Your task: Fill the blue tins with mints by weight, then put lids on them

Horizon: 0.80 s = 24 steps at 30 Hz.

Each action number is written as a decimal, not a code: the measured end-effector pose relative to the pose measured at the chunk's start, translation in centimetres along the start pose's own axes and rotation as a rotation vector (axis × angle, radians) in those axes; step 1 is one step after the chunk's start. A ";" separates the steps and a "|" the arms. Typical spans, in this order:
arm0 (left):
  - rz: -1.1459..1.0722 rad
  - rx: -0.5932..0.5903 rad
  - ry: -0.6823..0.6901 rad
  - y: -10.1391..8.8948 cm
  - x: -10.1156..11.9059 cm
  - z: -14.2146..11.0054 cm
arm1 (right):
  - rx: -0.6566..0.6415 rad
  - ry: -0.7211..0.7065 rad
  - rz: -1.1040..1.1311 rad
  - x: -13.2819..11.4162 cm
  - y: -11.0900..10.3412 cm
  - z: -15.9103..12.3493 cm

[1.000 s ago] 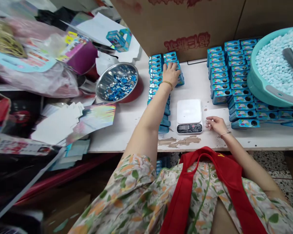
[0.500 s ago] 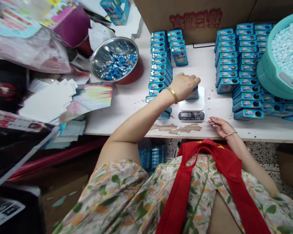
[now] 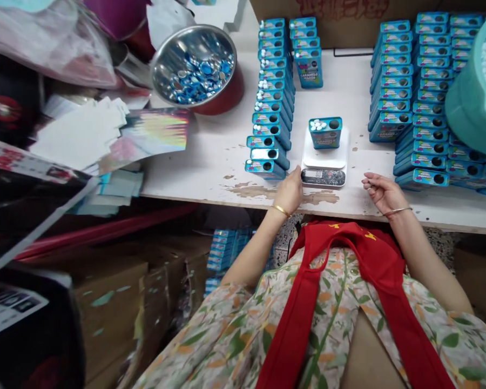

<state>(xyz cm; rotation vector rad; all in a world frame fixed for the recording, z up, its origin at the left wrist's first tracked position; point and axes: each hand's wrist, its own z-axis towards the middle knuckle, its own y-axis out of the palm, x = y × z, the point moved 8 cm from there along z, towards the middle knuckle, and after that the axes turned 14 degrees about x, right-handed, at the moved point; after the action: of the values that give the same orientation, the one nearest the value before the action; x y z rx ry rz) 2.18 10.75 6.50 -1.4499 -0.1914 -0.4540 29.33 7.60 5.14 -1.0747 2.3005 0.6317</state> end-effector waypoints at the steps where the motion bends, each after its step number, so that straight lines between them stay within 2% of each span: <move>1: -0.036 0.016 -0.039 1.0 -0.6 -0.5 | -0.012 -0.024 -0.016 -0.7 0.7 -0.2; 3: -0.110 0.063 -0.094 2.3 -1.2 -0.9 | -0.040 -0.080 -0.051 -2.4 2.2 -0.7; 6: -0.220 0.135 -0.126 3.0 -1.2 -1.5 | -0.095 -0.188 -0.102 -5.1 4.6 -1.2; 10: -0.330 0.220 -0.125 2.5 -0.9 -2.5 | -0.201 -0.351 -0.217 -8.2 8.3 -1.1; 13: -0.360 0.288 -0.117 1.6 -0.8 -3.1 | -0.274 -0.449 -0.295 -9.7 11.6 -0.6; 16: -0.379 0.345 -0.111 0.7 -0.6 -3.5 | -0.319 -0.503 -0.311 -10.4 14.7 0.1; 19: -0.404 0.374 -0.118 0.2 -0.7 -3.6 | -0.323 -0.494 -0.288 -10.4 16.9 0.7; 24: -0.424 0.371 -0.143 0.1 -1.4 -3.5 | -0.322 -0.419 -0.307 -9.7 18.0 1.2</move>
<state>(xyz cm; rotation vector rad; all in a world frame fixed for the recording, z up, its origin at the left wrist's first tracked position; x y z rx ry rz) 0.47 7.56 5.43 -1.0732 -0.6712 -0.6205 20.70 24.08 13.75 -1.2673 1.6721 1.0132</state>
